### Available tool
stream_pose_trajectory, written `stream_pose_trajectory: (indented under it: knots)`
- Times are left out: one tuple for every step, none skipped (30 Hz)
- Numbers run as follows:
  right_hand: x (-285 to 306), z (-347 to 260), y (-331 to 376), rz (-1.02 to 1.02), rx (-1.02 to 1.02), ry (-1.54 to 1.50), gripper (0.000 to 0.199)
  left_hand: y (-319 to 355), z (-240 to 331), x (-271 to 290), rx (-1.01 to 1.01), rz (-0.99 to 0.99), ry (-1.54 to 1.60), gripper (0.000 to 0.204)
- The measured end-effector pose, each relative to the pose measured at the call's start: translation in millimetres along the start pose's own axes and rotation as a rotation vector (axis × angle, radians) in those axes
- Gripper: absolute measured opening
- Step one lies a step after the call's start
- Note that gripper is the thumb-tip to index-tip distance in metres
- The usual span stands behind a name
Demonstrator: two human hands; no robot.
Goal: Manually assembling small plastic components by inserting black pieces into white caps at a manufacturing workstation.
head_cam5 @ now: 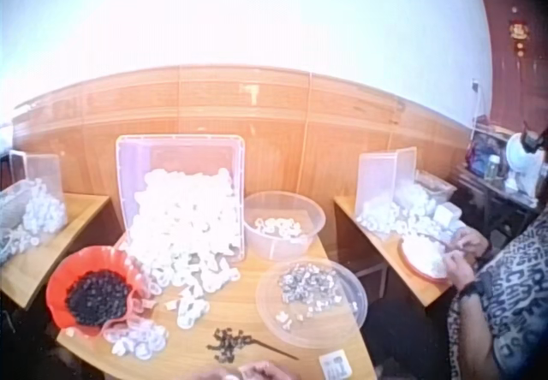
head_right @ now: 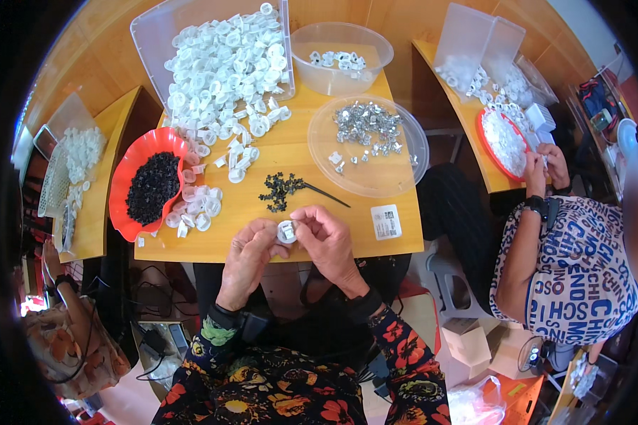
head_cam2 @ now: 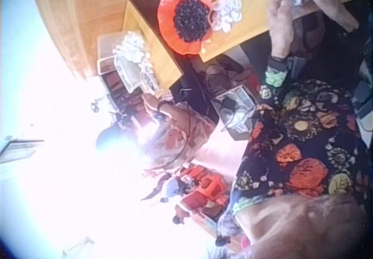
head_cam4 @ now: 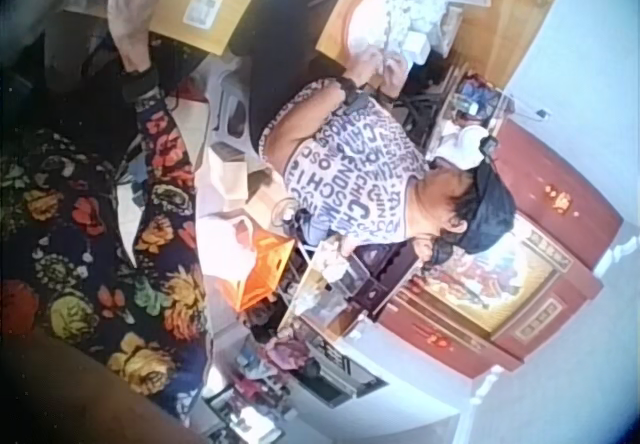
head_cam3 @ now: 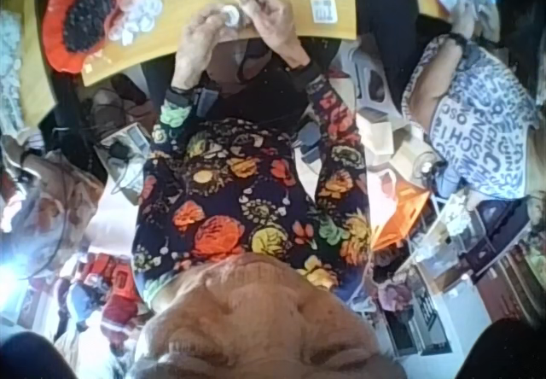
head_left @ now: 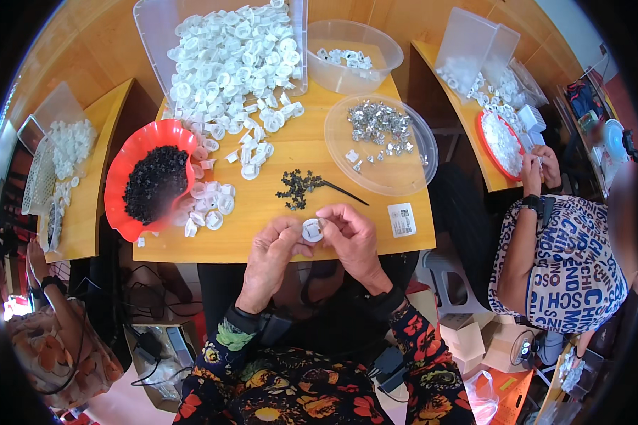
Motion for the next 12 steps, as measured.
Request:
stream_pose_trajectory:
  knots:
    - [2.3,1.6,-0.6,0.022,-0.028,-0.042,0.013,0.4,1.6,-1.5,0.035,-0.002,0.024,0.016]
    - [3.6,2.5,-0.5,0.024,-0.028,-0.041,0.013,0.2,1.8,-2.2,0.069,-0.004,0.048,0.019]
    - [3.6,3.2,-0.5,0.012,-0.018,-0.036,0.012,-0.1,2.4,-1.3,0.069,-0.003,0.048,0.019]
    - [3.4,3.3,-0.5,0.001,-0.008,-0.030,0.012,-0.3,2.0,-0.7,0.093,-0.009,0.029,0.021]
    - [3.4,2.6,-0.5,0.000,-0.008,-0.030,0.012,-0.3,1.5,0.0,0.116,-0.016,0.010,0.023]
    - [2.7,1.1,-0.4,-0.014,-0.005,-0.023,0.013,0.0,1.1,1.2,0.116,-0.014,0.011,0.023]
    - [2.3,0.2,-0.5,-0.029,-0.001,-0.015,0.013,0.3,0.4,1.6,0.110,-0.035,0.037,0.023]
    - [2.7,0.4,-0.7,-0.030,-0.002,-0.015,0.013,0.5,0.4,1.8,0.105,-0.056,0.064,0.024]
    - [3.1,0.8,-0.9,-0.040,-0.003,-0.008,0.013,0.5,1.9,1.9,0.105,-0.056,0.064,0.024]
    - [3.5,1.0,-0.9,-0.051,-0.005,0.000,0.013,0.4,3.4,1.4,0.139,-0.059,0.076,0.025]
    - [4.1,1.1,-0.5,-0.065,-0.008,0.016,0.013,0.2,4.2,1.9,0.172,-0.062,0.088,0.026]
    - [5.1,1.4,0.3,-0.079,-0.012,0.032,0.014,0.2,4.6,3.2,0.193,-0.108,0.078,0.028]
Point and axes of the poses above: each hand's wrist, its own y-axis away from the middle knuckle, its own x-axis out of the back of the hand, z = x × y, the point moved 4 cm from there along -y, towards the middle knuckle, and after that the axes turned 1 degree about x, right-handed, at the moved point
